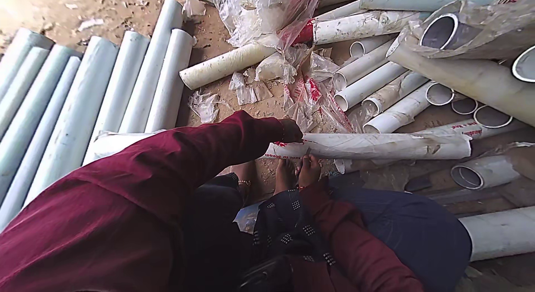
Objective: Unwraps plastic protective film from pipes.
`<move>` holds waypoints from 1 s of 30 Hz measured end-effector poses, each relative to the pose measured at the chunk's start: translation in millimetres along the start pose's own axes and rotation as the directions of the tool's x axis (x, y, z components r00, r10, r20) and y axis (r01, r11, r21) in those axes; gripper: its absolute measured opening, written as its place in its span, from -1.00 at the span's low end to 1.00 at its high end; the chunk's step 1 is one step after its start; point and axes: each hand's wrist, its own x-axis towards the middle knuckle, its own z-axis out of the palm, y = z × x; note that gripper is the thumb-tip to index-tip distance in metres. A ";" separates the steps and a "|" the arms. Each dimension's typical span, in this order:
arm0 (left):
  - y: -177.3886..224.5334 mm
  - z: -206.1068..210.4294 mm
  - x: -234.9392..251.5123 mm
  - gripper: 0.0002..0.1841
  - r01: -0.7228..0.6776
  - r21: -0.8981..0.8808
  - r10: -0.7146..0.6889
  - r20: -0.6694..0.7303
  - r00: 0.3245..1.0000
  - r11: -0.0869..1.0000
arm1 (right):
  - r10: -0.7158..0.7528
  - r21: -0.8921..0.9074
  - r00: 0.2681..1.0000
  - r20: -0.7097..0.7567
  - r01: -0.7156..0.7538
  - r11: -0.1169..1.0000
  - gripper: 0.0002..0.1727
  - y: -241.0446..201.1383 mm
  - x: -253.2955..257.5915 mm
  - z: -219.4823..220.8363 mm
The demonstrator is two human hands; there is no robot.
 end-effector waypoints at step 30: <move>20.8 -6.2 -11.6 -0.58 -0.062 0.033 0.059 0.088 0.994 0.997 | -0.059 -0.278 0.863 0.502 0.226 0.934 -0.73 44.4 -41.0 19.3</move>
